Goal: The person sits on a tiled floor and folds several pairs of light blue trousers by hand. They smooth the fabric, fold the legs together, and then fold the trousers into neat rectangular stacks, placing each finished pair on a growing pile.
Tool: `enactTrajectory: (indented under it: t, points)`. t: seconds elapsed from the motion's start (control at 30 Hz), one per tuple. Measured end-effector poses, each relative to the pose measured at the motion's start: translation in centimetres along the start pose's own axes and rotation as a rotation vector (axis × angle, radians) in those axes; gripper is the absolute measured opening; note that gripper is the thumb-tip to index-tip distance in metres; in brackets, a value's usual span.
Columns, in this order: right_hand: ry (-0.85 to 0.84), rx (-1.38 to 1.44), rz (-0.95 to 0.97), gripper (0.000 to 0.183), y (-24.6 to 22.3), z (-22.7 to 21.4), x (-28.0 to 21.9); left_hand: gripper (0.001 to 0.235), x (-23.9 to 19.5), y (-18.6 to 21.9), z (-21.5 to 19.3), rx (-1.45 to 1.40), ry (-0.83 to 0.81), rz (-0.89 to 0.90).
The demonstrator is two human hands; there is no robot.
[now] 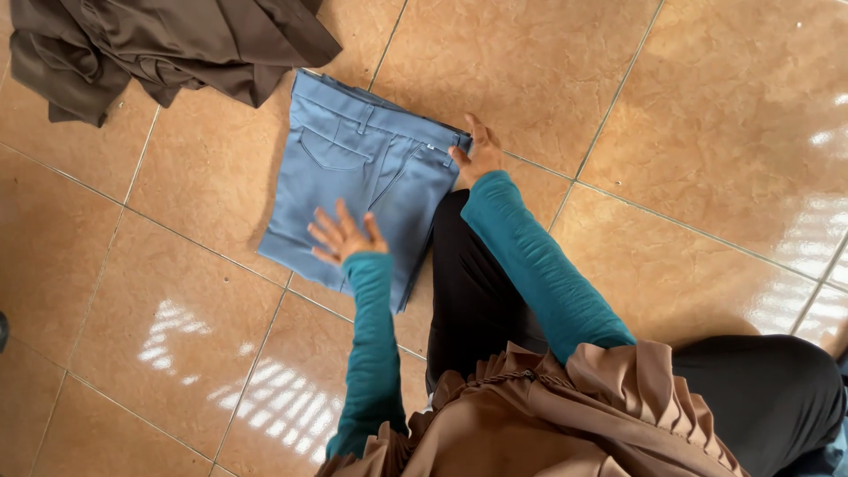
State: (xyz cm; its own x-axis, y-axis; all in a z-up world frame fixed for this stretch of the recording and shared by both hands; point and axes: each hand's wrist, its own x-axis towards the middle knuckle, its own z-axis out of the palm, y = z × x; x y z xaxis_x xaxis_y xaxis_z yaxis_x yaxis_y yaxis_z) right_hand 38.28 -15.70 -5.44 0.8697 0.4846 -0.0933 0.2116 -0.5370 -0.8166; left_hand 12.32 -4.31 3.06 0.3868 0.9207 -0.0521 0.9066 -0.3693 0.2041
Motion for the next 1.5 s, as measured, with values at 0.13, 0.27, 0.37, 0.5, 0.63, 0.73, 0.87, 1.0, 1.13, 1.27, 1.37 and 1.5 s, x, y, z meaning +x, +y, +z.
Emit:
enactTrajectory:
  t: [0.13, 0.27, 0.37, 0.5, 0.63, 0.73, 0.87, 1.0, 1.13, 1.27, 1.37, 1.5]
  points:
    - [-0.039, -0.473, -0.137, 0.074, -6.6, -3.1, -4.2, 0.067, 0.7, 8.1, -2.8, 0.186, -0.22, 0.115]
    - [-0.133, -0.574, -0.282, 0.071, -8.1, -3.1, -5.4, 0.068, 1.4, 10.1, -1.6, 0.166, -0.235, 0.186]
    - [-0.253, -0.634, -0.233, 0.071, -8.5, -3.4, -5.2, 0.069, 1.5, 10.3, -2.0, 0.146, -0.29, 0.157]
    - [-0.299, -0.639, -0.144, 0.071, -8.5, -4.9, -5.0, 0.069, 1.2, 11.2, -2.8, 0.154, -0.333, 0.144]
    - [-0.224, -0.638, -0.1, 0.071, -5.5, -8.2, -5.0, 0.069, 0.1, 15.6, -3.4, 0.164, -0.382, 0.203]
    - [-0.009, -0.618, -0.083, 0.073, -1.3, -12.3, -5.7, 0.068, -2.3, 20.8, -3.8, 0.209, -0.433, 0.277]
    - [0.029, -0.643, 0.209, 0.071, 5.1, -18.0, -8.2, 0.068, -6.2, 26.5, -1.7, 0.239, -0.498, 0.479]
    - [0.056, -0.652, 0.356, 0.075, 9.9, -20.8, -10.8, 0.069, -9.9, 29.5, 0.0, 0.257, -0.572, 0.574]
    - [0.116, -0.639, 0.38, 0.074, 11.5, -21.5, -11.4, 0.071, -10.8, 29.7, 1.1, 0.295, -0.559, 0.599]
    - [0.119, -0.618, 0.405, 0.074, 12.9, -24.1, -12.3, 0.07, -12.5, 31.2, 2.0, 0.333, -0.552, 0.65]
    - [0.189, -0.62, 0.507, 0.072, 15.9, -28.5, -15.4, 0.067, -16.8, 34.3, 2.3, 0.331, -0.571, 0.765]
    - [0.366, -0.599, 0.68, 0.071, 20.0, -36.0, -22.8, 0.066, -25.4, 39.4, 4.6, 0.383, -0.525, 1.006]
